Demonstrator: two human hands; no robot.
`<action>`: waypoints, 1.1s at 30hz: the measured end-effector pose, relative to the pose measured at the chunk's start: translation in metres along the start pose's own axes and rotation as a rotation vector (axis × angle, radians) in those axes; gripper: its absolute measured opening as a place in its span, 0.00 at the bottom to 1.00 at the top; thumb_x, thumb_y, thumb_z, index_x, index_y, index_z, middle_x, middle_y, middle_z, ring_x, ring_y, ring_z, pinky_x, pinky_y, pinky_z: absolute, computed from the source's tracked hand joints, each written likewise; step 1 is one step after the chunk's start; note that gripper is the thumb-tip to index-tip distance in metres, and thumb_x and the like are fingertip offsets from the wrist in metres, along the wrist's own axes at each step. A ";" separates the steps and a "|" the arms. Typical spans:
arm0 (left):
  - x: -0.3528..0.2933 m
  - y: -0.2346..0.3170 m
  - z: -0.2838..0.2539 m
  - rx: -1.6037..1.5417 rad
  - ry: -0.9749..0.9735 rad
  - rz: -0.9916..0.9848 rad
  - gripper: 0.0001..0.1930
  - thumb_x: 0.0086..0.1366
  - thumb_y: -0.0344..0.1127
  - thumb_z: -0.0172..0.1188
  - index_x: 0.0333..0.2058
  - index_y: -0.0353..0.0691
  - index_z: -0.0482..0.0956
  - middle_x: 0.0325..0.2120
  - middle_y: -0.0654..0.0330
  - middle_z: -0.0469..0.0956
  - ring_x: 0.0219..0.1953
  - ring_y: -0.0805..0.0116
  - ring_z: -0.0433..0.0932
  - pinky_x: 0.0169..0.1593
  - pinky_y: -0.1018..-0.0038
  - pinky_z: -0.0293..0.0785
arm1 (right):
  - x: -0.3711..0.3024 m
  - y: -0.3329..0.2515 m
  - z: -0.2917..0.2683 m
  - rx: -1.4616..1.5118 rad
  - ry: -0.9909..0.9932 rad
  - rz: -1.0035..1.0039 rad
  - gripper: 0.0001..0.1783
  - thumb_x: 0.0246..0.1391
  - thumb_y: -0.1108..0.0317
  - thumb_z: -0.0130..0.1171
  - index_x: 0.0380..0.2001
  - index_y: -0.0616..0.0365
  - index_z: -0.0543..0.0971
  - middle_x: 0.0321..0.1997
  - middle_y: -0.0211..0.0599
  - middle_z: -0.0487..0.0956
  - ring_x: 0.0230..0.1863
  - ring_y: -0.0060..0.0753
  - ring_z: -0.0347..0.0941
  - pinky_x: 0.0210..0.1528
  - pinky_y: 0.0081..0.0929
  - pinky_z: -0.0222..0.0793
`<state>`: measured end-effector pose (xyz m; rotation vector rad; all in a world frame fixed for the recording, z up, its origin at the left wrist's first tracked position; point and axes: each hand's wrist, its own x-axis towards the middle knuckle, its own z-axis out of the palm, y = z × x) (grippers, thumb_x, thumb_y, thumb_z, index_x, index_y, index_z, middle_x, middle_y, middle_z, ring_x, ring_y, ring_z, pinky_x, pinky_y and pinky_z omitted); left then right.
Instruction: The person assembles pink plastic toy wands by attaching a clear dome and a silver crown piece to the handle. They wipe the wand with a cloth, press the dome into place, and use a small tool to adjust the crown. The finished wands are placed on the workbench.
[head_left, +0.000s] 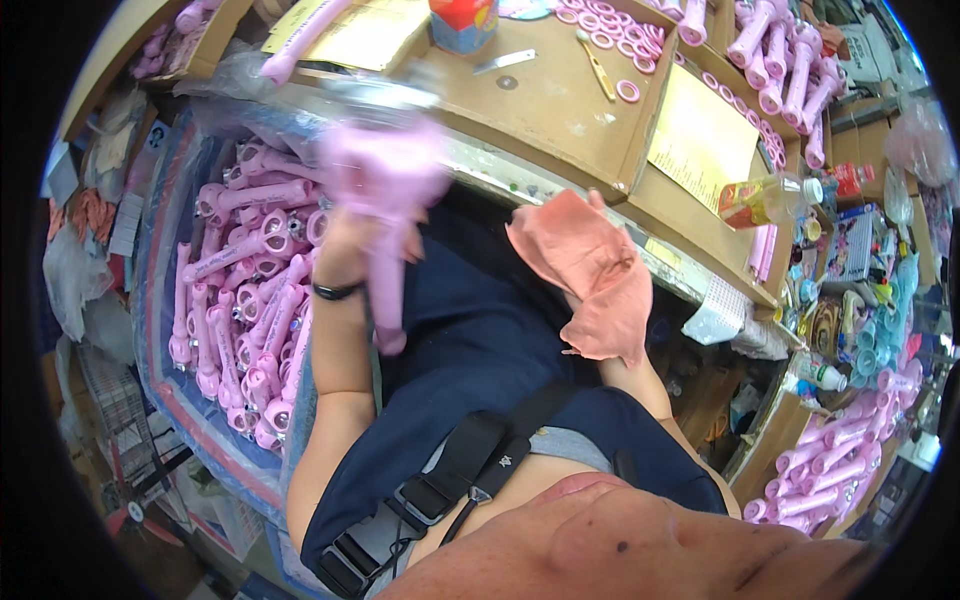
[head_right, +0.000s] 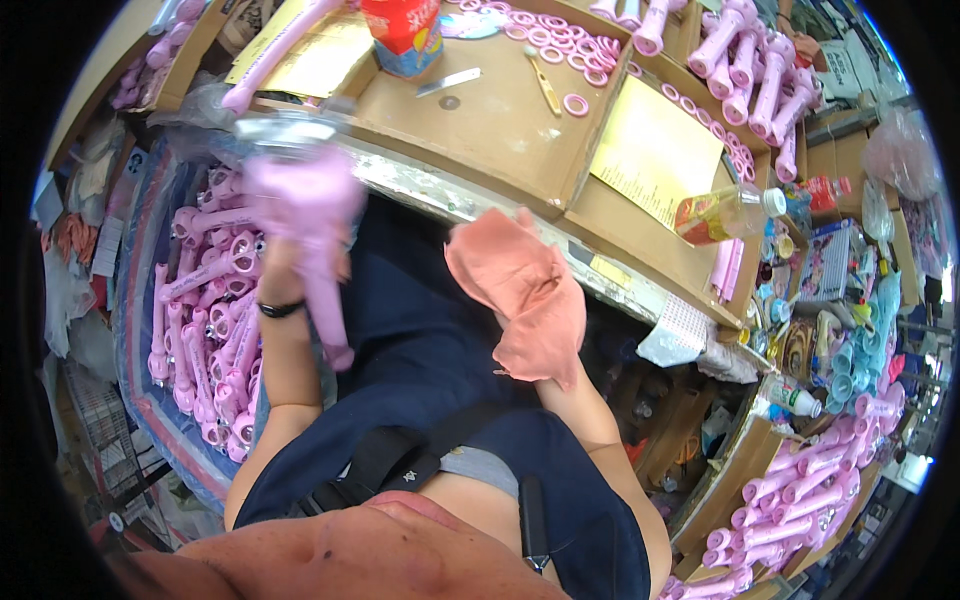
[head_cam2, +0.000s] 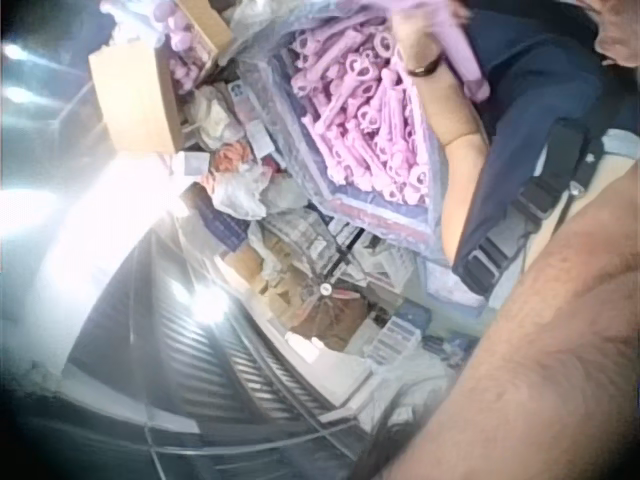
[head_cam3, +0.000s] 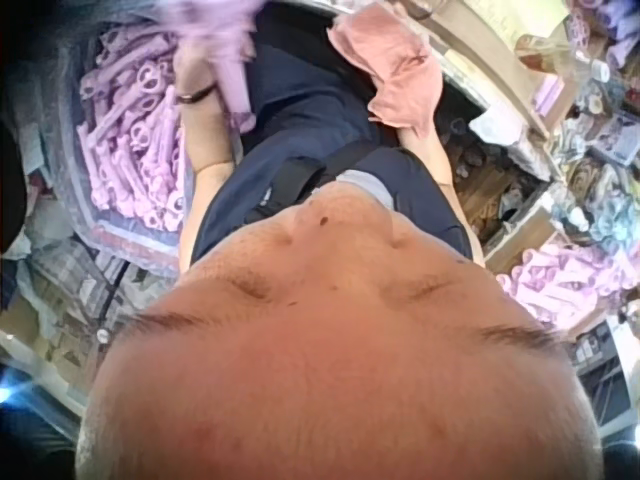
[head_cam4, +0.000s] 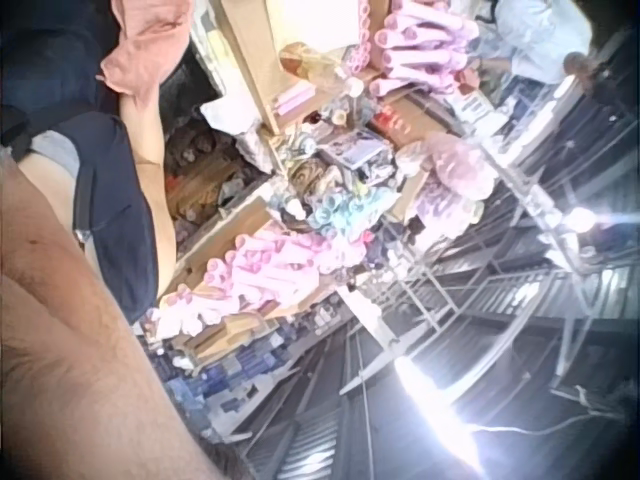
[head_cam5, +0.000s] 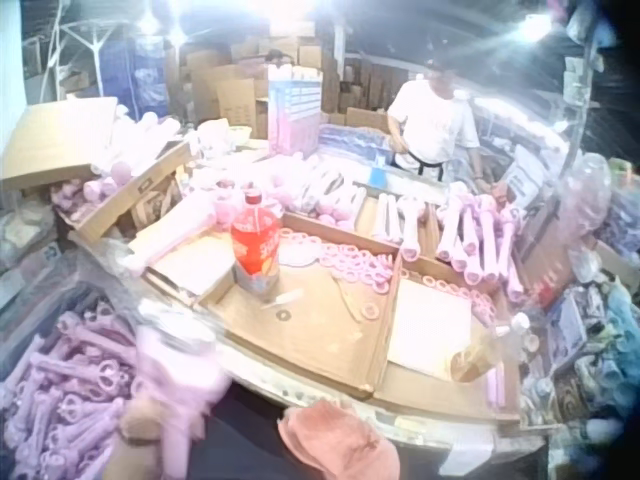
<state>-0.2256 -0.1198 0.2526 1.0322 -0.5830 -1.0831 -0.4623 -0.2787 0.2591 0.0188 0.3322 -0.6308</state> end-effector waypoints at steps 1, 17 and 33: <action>0.004 -0.009 0.019 0.015 -0.134 -0.137 0.25 0.57 0.36 0.62 0.49 0.29 0.64 0.29 0.54 0.76 0.23 0.66 0.78 0.27 0.74 0.77 | 0.002 0.002 0.002 -0.115 0.010 -0.076 0.28 0.66 0.56 0.27 0.63 0.58 0.56 0.65 0.52 0.58 0.65 0.54 0.56 0.66 0.54 0.49; 0.010 -0.045 0.111 1.201 0.115 0.084 0.51 0.49 0.36 0.66 0.63 0.29 0.37 0.50 0.32 0.65 0.41 0.37 0.75 0.40 0.59 0.75 | 0.037 0.030 0.038 -1.144 0.088 -0.649 0.37 0.64 0.54 0.43 0.65 0.65 0.44 0.61 0.48 0.63 0.38 0.30 0.70 0.41 0.27 0.70; 0.017 -0.048 0.106 0.661 -0.171 0.241 0.46 0.49 0.37 0.65 0.61 0.33 0.47 0.43 0.41 0.74 0.46 0.46 0.76 0.49 0.66 0.71 | 0.048 -0.008 0.007 -0.552 -0.381 -0.377 0.45 0.53 0.62 0.61 0.65 0.65 0.47 0.50 0.46 0.70 0.50 0.33 0.68 0.52 0.30 0.66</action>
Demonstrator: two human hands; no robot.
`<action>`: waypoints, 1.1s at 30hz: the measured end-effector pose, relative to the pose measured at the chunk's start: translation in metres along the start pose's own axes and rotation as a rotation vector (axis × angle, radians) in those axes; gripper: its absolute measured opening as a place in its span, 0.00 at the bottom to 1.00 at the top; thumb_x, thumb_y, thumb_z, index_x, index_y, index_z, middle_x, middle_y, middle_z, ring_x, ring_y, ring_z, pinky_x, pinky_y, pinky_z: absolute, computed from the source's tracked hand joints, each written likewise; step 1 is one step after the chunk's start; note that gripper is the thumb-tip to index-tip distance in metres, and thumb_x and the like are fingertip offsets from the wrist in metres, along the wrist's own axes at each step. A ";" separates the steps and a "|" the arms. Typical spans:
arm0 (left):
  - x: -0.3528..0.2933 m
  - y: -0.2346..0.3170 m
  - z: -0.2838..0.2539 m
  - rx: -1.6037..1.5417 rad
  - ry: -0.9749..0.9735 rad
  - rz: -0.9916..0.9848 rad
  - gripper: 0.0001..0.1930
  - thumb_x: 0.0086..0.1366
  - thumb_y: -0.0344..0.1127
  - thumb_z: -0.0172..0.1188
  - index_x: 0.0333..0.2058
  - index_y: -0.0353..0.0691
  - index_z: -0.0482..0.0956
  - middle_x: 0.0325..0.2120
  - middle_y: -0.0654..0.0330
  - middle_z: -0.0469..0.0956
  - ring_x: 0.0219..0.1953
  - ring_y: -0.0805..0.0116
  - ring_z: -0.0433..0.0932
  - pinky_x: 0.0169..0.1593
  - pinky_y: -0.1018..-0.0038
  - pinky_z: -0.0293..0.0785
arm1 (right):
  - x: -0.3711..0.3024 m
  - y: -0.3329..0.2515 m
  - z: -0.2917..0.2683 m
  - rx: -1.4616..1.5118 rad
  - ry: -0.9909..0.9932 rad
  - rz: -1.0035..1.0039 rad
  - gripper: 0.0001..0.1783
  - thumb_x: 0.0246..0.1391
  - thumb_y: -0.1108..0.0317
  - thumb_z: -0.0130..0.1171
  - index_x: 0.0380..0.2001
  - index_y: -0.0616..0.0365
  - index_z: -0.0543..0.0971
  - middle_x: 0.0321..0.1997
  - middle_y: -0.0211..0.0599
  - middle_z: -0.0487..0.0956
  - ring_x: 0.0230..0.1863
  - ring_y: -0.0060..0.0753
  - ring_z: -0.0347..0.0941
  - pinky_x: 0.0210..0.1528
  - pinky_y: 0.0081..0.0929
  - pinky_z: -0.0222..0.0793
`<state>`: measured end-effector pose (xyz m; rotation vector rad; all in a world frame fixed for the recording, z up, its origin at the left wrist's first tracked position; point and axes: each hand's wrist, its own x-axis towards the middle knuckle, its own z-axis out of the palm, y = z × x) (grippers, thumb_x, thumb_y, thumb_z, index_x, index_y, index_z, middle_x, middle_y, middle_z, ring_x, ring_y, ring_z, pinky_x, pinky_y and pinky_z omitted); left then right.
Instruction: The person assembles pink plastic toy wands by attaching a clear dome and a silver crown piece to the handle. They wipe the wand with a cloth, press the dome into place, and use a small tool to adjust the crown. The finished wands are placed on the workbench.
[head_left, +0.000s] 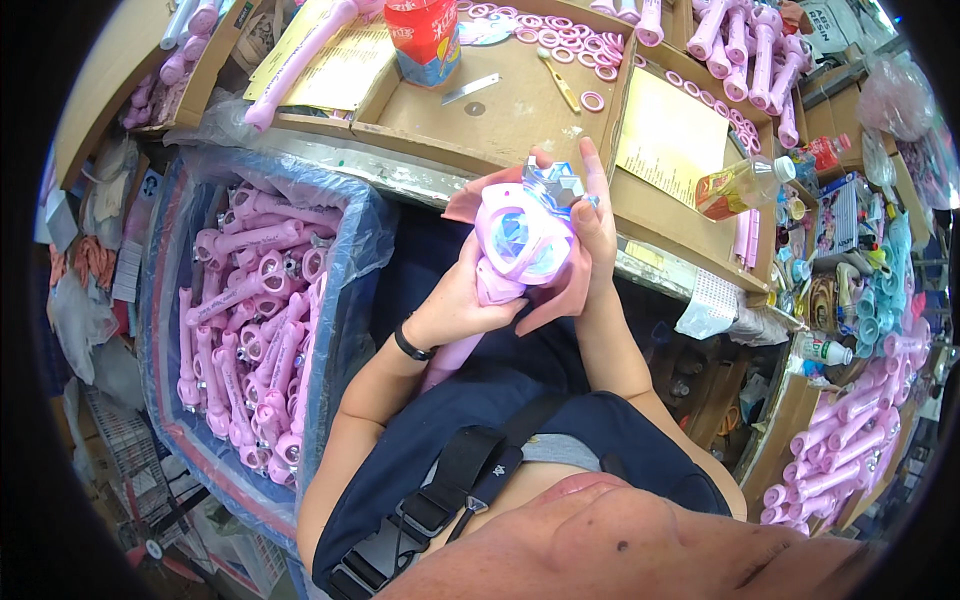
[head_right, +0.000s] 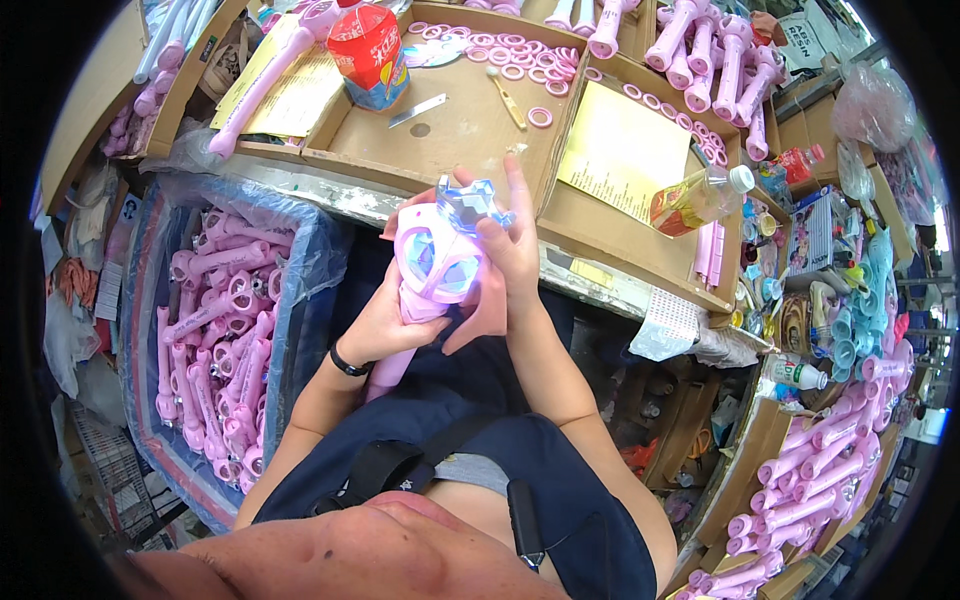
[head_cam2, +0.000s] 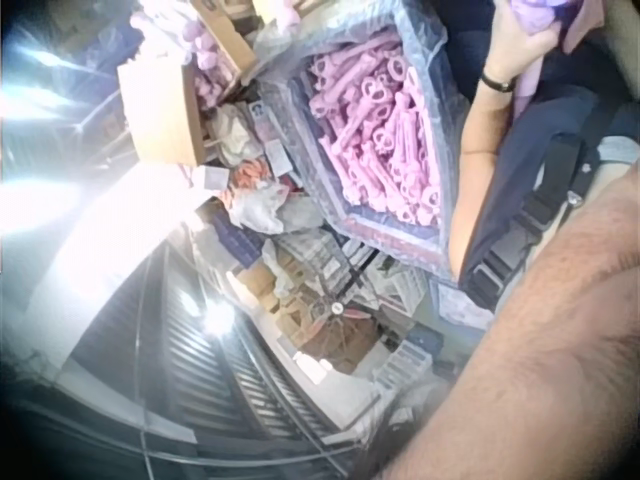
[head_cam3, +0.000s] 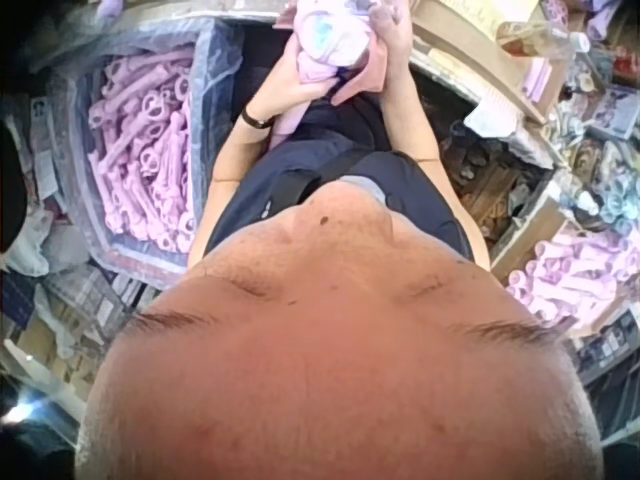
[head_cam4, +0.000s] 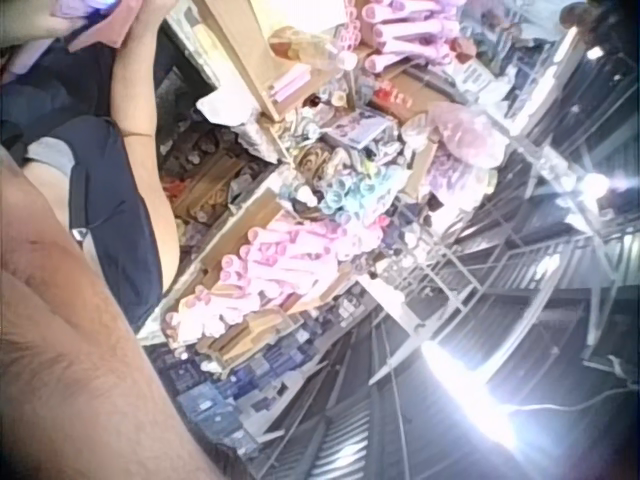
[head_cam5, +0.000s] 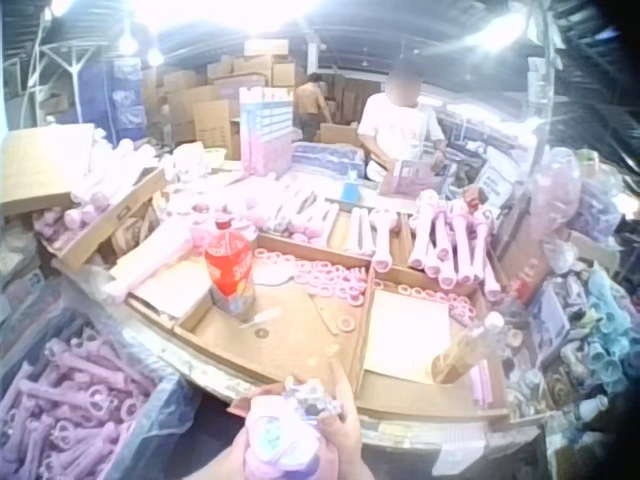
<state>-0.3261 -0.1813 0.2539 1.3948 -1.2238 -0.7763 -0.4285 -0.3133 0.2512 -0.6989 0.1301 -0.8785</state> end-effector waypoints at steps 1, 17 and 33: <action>0.000 0.001 0.003 0.000 0.018 -0.005 0.44 0.49 0.37 0.66 0.61 0.34 0.49 0.43 0.41 0.74 0.46 0.47 0.76 0.49 0.66 0.71 | 0.000 0.003 0.001 -0.070 0.118 0.028 0.44 0.54 0.63 0.60 0.65 0.65 0.47 0.51 0.47 0.69 0.50 0.33 0.68 0.52 0.30 0.65; -0.007 0.013 0.007 -0.398 -0.136 -0.433 0.32 0.54 0.40 0.66 0.52 0.32 0.62 0.32 0.54 0.77 0.24 0.65 0.79 0.26 0.75 0.75 | 0.011 -0.012 0.001 0.218 -0.011 0.006 0.61 0.40 0.63 0.71 0.67 0.46 0.37 0.55 0.66 0.65 0.47 0.48 0.74 0.52 0.42 0.71; 0.004 0.016 0.012 0.001 -0.021 -0.105 0.34 0.49 0.36 0.68 0.52 0.32 0.62 0.43 0.47 0.74 0.45 0.56 0.76 0.47 0.67 0.72 | -0.022 -0.013 0.020 0.137 0.311 0.157 0.33 0.62 0.41 0.35 0.62 0.51 0.59 0.57 0.54 0.68 0.55 0.45 0.68 0.55 0.40 0.66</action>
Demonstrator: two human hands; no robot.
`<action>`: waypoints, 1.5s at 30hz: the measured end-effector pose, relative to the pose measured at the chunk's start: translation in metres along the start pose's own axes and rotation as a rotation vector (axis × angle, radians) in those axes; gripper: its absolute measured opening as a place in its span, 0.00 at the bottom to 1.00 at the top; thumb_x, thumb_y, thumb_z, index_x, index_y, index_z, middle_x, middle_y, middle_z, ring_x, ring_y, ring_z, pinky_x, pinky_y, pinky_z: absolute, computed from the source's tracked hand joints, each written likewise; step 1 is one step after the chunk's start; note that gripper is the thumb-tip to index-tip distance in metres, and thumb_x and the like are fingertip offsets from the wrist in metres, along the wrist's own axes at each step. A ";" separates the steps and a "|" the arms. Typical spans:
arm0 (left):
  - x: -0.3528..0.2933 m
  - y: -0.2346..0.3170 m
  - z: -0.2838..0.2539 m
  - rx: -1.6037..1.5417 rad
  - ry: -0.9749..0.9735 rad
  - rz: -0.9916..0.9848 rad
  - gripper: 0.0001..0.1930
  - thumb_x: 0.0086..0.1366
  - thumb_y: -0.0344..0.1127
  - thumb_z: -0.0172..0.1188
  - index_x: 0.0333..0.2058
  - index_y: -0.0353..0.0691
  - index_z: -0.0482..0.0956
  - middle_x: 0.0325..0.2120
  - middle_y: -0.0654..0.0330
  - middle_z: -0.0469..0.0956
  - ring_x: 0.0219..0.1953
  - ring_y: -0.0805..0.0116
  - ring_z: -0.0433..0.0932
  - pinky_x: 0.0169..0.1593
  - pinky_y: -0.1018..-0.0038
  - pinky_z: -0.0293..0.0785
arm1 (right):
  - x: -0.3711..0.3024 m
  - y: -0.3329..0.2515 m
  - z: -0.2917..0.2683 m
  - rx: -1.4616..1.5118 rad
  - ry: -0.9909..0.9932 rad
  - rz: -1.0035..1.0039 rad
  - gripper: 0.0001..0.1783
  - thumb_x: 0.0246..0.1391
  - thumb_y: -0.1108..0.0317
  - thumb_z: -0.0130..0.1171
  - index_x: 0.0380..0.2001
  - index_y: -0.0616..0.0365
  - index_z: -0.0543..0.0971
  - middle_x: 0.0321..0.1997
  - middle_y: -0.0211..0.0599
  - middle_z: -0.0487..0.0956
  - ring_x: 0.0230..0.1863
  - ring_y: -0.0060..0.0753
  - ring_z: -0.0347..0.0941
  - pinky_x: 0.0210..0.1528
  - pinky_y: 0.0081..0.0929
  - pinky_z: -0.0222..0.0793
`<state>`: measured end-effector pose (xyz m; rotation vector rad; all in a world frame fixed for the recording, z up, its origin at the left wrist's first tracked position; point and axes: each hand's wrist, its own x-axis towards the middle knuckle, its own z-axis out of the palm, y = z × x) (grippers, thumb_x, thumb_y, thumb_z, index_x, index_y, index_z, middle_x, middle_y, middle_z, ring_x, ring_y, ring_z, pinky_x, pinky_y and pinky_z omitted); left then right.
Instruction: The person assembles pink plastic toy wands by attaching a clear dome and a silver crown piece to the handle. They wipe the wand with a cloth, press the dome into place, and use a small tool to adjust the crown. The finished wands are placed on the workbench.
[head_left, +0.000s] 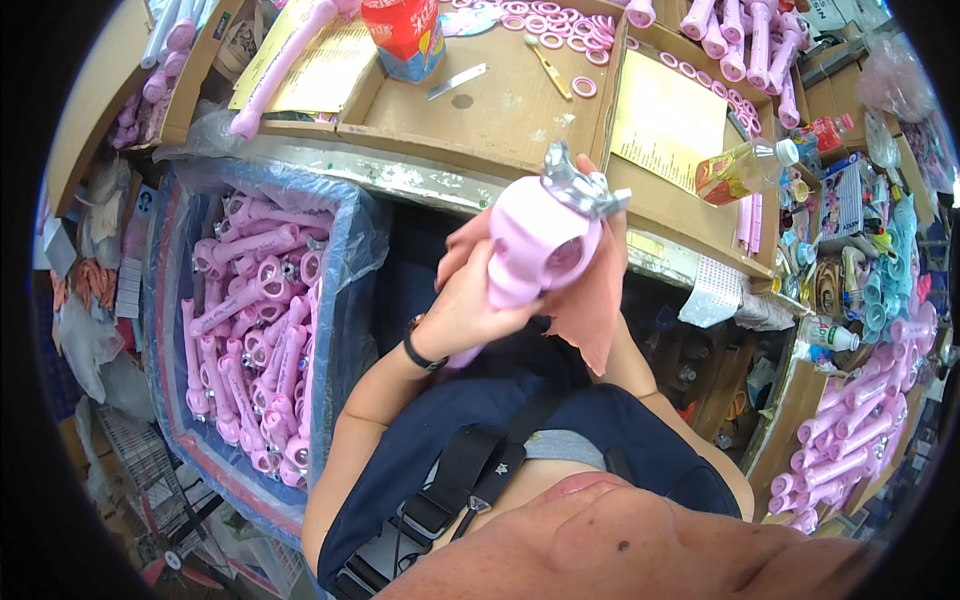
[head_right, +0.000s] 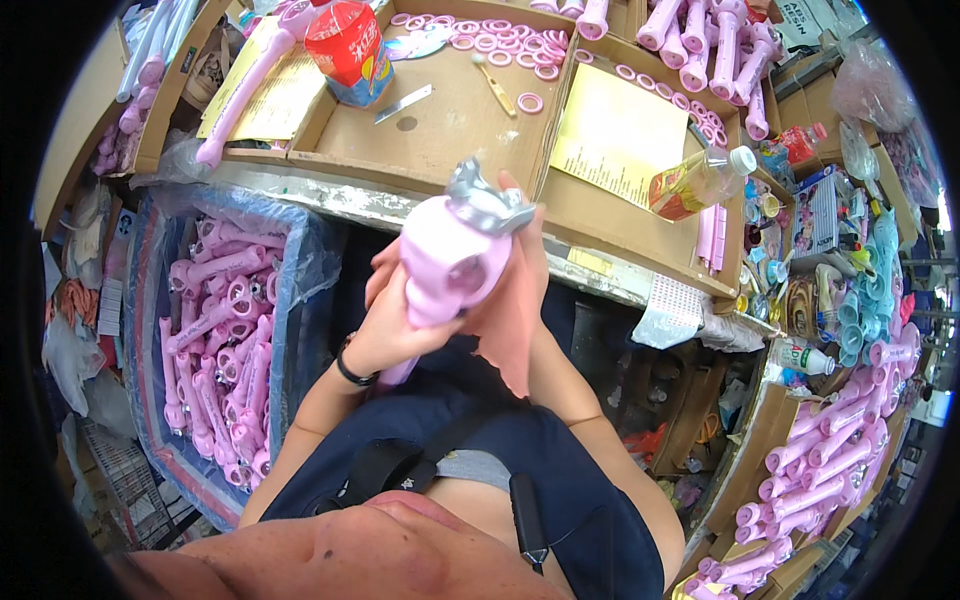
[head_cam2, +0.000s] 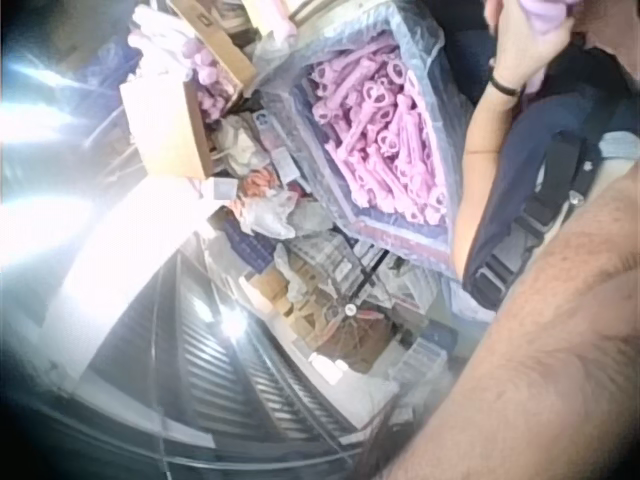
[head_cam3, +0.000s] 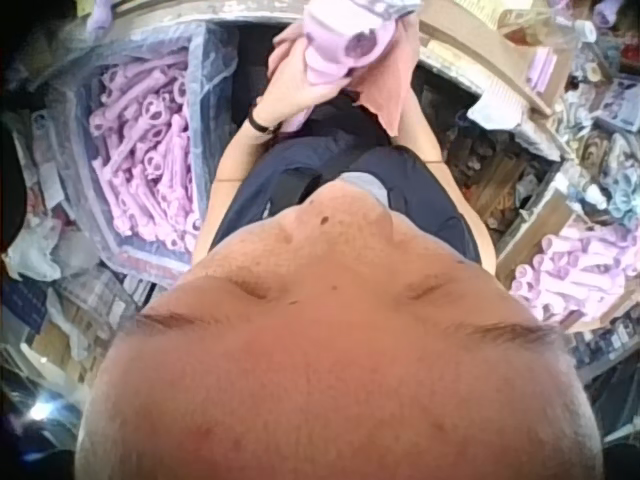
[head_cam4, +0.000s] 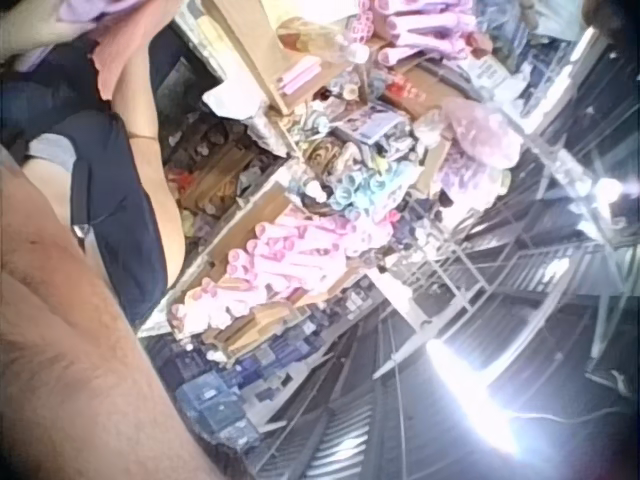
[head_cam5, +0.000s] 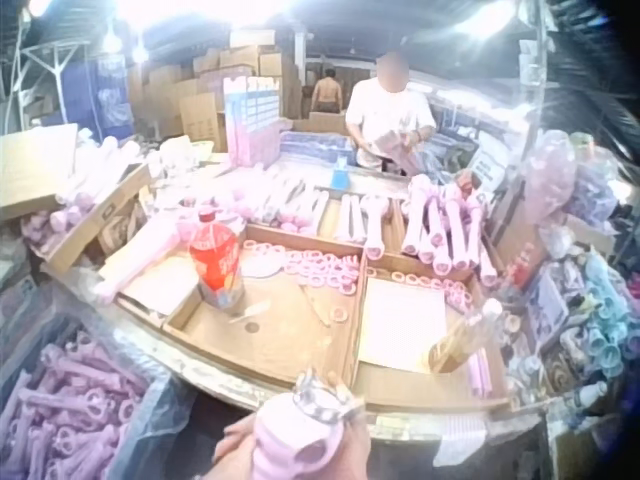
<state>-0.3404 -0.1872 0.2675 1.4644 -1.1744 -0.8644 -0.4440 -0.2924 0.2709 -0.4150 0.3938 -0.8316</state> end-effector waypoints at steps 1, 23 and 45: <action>-0.001 0.000 0.006 0.163 0.025 -0.114 0.36 0.49 0.38 0.68 0.53 0.32 0.60 0.39 0.45 0.76 0.41 0.50 0.78 0.44 0.65 0.73 | 0.005 0.002 -0.001 -0.043 0.072 -0.013 0.30 0.63 0.44 0.33 0.59 0.52 0.62 0.53 0.55 0.69 0.53 0.46 0.70 0.55 0.40 0.67; -0.006 -0.012 -0.007 -0.128 -0.230 -0.013 0.44 0.47 0.32 0.68 0.60 0.30 0.53 0.53 0.51 0.67 0.56 0.66 0.67 0.57 0.72 0.62 | -0.043 0.006 0.023 -0.725 -0.008 -0.407 0.26 0.65 0.64 0.41 0.63 0.63 0.52 0.61 0.40 0.62 0.59 0.30 0.61 0.62 0.27 0.53; -0.023 0.002 0.011 0.451 0.090 0.156 0.36 0.45 0.32 0.68 0.51 0.31 0.59 0.38 0.41 0.74 0.31 0.44 0.78 0.32 0.64 0.76 | -0.038 -0.003 -0.033 -1.272 -0.174 -0.160 0.33 0.38 0.70 0.62 0.54 0.59 0.68 0.58 0.47 0.65 0.60 0.54 0.57 0.62 0.41 0.51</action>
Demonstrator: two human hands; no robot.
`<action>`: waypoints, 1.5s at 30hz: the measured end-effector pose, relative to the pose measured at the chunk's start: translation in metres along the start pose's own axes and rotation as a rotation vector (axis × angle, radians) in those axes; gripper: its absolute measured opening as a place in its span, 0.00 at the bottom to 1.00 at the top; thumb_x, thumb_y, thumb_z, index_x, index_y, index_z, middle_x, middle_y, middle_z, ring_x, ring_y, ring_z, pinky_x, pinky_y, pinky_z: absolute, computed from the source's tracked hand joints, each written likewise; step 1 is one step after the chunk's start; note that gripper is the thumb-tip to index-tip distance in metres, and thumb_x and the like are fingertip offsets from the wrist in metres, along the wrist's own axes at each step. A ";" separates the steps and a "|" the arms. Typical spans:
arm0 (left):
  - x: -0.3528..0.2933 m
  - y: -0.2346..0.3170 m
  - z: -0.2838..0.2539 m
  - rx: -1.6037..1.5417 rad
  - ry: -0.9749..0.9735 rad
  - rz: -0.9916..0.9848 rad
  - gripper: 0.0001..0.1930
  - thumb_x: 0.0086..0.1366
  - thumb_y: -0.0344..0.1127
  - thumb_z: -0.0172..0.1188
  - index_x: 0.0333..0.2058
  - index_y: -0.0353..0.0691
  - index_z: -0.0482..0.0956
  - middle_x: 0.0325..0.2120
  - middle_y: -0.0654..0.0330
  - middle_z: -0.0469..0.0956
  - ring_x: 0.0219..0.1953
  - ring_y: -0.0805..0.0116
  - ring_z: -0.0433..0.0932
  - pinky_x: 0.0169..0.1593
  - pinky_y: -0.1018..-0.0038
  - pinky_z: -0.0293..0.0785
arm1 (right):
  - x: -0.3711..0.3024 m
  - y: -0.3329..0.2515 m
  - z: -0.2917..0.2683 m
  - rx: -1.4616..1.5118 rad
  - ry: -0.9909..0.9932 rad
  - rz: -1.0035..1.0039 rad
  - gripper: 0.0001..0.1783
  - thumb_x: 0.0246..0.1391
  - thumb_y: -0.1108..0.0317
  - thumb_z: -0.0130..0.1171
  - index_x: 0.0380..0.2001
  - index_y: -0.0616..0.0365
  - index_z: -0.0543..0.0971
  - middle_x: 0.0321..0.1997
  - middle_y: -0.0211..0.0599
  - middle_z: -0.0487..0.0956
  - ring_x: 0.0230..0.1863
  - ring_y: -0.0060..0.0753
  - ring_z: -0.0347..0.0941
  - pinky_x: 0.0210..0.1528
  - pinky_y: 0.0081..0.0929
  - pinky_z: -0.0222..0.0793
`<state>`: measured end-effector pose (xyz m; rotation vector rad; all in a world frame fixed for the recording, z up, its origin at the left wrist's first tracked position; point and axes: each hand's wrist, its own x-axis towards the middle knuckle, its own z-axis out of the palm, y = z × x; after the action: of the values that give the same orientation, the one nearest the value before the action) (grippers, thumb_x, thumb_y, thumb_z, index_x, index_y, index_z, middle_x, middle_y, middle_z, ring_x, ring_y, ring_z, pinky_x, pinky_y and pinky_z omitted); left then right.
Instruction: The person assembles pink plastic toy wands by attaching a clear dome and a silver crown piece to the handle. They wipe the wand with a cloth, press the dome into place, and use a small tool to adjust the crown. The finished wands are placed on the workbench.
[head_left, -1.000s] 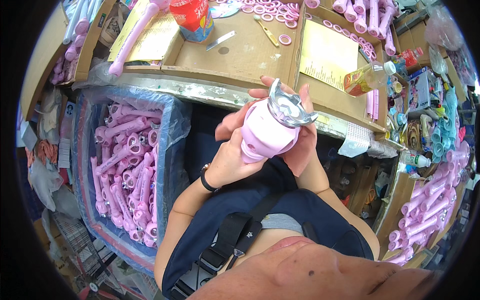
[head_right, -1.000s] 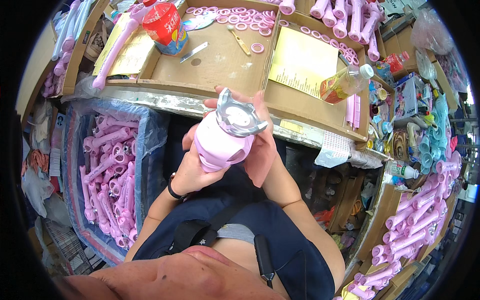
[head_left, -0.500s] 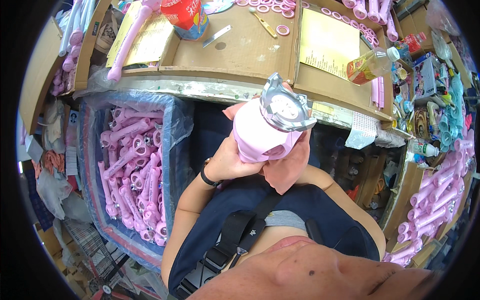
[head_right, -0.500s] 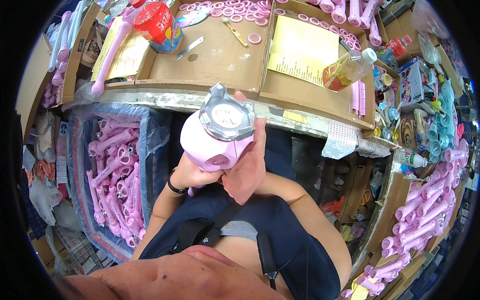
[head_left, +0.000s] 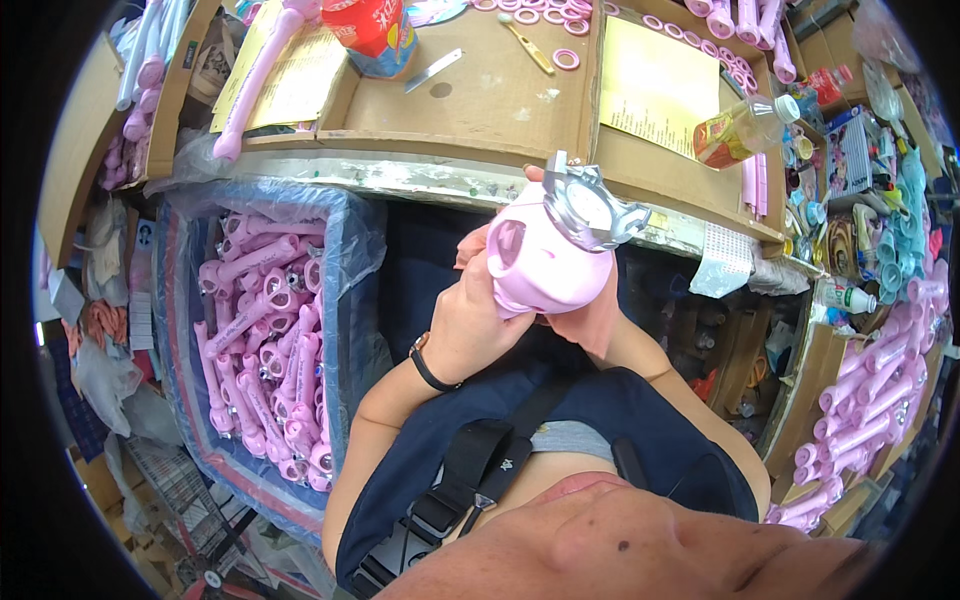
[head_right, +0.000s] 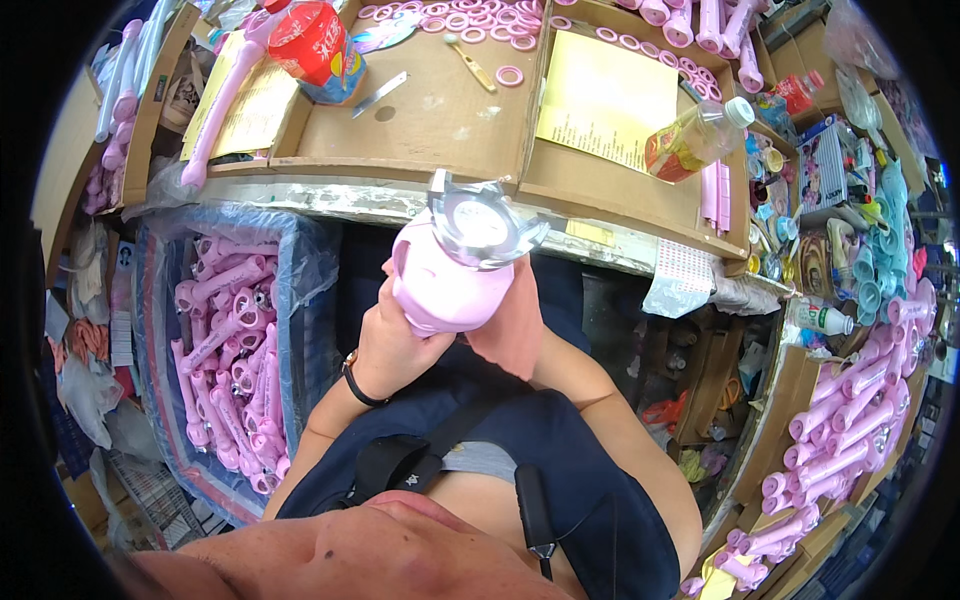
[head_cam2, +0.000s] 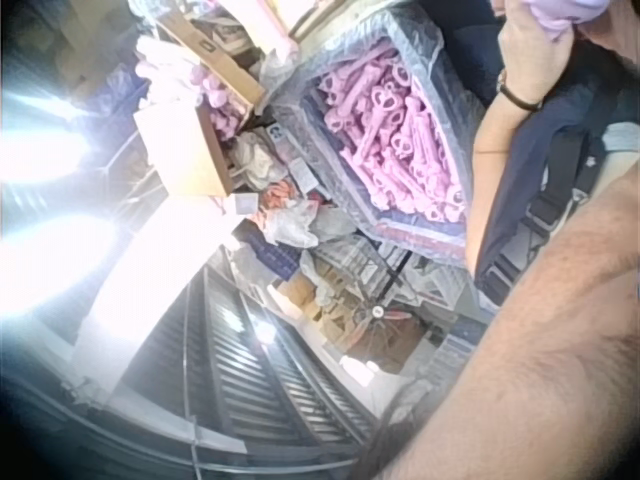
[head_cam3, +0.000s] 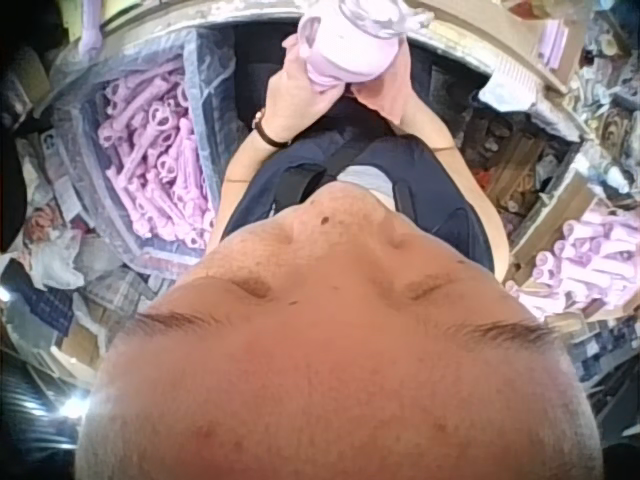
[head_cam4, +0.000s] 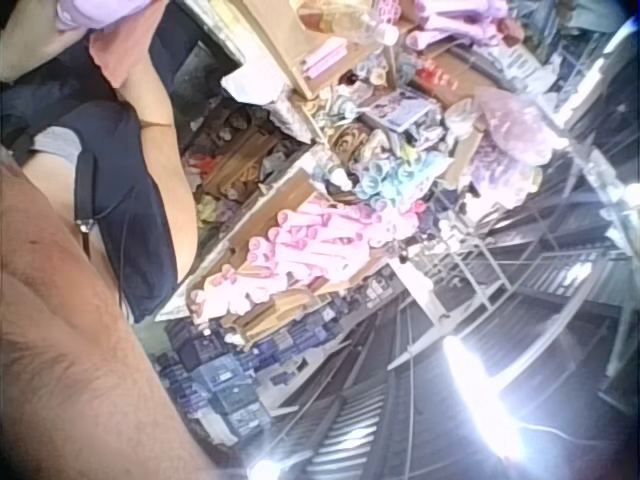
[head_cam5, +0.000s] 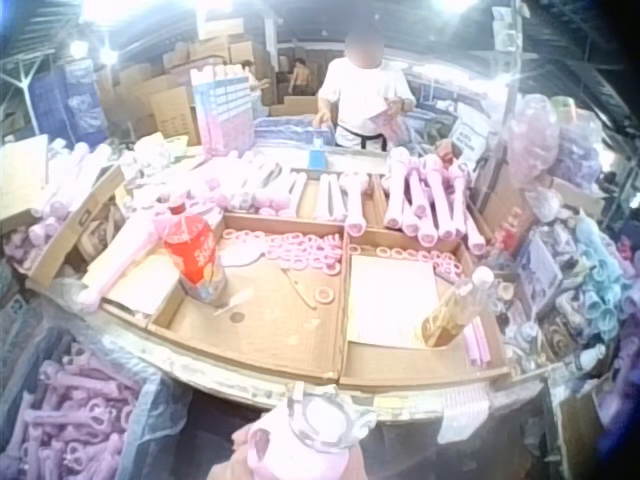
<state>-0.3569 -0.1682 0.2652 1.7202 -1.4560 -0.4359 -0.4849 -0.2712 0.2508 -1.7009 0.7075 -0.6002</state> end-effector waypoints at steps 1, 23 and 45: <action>0.000 0.003 0.001 0.078 0.036 0.012 0.34 0.45 0.32 0.68 0.50 0.31 0.60 0.37 0.41 0.74 0.29 0.44 0.78 0.30 0.62 0.76 | 0.002 0.005 0.002 0.098 0.010 0.024 0.33 0.37 0.71 0.62 0.53 0.59 0.69 0.58 0.47 0.66 0.59 0.54 0.58 0.61 0.41 0.52; 0.007 -0.019 -0.012 -0.101 0.054 -0.232 0.34 0.49 0.34 0.67 0.52 0.32 0.61 0.40 0.42 0.75 0.37 0.45 0.78 0.40 0.65 0.75 | 0.055 0.009 0.055 0.461 0.502 -0.441 0.37 0.63 0.48 0.42 0.64 0.59 0.46 0.58 0.44 0.61 0.58 0.35 0.59 0.60 0.33 0.54; 0.005 -0.081 -0.053 -2.120 -0.359 0.086 0.42 0.57 0.67 0.50 0.50 0.28 0.59 0.17 0.54 0.67 0.06 0.66 0.65 0.08 0.75 0.64 | 0.073 0.005 0.029 -0.338 0.136 -0.670 0.09 0.45 0.76 0.58 0.33 0.61 0.76 0.36 0.43 0.78 0.40 0.46 0.73 0.45 0.35 0.66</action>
<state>-0.2651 -0.1543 0.2372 -0.1713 -0.4640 -1.4866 -0.4149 -0.3053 0.2417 -2.2432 0.3247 -1.1143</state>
